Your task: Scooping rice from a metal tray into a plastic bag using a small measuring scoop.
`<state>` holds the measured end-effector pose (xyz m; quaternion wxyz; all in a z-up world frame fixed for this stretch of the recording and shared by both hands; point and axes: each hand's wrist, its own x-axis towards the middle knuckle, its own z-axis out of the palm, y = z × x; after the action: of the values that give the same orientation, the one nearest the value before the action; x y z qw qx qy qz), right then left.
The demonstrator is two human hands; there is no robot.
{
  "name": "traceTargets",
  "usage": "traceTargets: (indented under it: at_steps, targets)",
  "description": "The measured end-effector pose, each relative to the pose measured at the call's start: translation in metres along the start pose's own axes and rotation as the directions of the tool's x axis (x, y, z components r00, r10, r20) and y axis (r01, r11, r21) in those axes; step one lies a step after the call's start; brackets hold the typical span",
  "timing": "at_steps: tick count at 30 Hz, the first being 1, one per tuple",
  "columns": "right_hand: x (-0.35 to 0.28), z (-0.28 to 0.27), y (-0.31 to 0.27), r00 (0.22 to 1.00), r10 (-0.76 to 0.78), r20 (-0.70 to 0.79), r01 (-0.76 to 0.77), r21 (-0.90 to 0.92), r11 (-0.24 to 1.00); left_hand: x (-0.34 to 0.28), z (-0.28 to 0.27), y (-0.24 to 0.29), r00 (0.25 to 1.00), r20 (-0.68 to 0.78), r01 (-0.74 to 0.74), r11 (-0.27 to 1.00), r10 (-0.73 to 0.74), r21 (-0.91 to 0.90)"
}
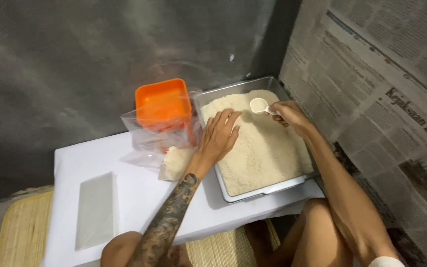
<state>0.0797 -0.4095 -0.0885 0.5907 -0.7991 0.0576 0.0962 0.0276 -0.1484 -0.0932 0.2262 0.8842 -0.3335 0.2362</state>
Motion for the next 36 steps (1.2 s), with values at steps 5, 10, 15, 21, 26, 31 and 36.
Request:
traceTargets:
  at_steps: [5, 10, 15, 21, 26, 31, 36]
  targets:
    - [-0.009, 0.013, -0.021, 0.978, -0.202, 0.058, 0.205, -0.049, 0.978, 0.023, -0.089, -0.008, 0.937, -0.312, -0.129, 0.986, 0.155, 0.103]
    - [-0.030, 0.032, -0.063, 0.991, -0.134, 0.021, 0.134, 0.007, 0.991, -0.004, -0.163, -0.019, 0.852, -0.519, -0.014, 0.995, 0.061, 0.095]
    - [-0.050, 0.056, -0.110, 0.978, -0.204, 0.043, 0.202, 0.034, 0.979, -0.033, -0.169, -0.049, 0.849, -0.514, 0.230, 0.962, -0.125, 0.147]
    - [-0.062, 0.085, -0.143, 0.946, -0.304, 0.112, 0.301, 0.046, 0.953, -0.043, -0.165, -0.052, 0.845, -0.459, 0.344, 0.936, -0.274, 0.074]
    - [-0.067, 0.118, -0.171, 0.922, -0.345, 0.177, 0.348, 0.016, 0.937, -0.046, -0.173, -0.050, 0.862, -0.345, 0.408, 0.913, -0.372, 0.033]
    - [-0.068, 0.146, -0.186, 0.897, -0.361, 0.257, 0.372, 0.007, 0.928, -0.047, -0.183, -0.044, 0.878, -0.140, 0.464, 0.886, -0.457, 0.016]
    - [-0.066, 0.168, -0.187, 0.846, -0.442, 0.298, 0.486, -0.088, 0.870, -0.047, -0.180, -0.050, 0.873, -0.031, 0.487, 0.873, -0.487, 0.012]
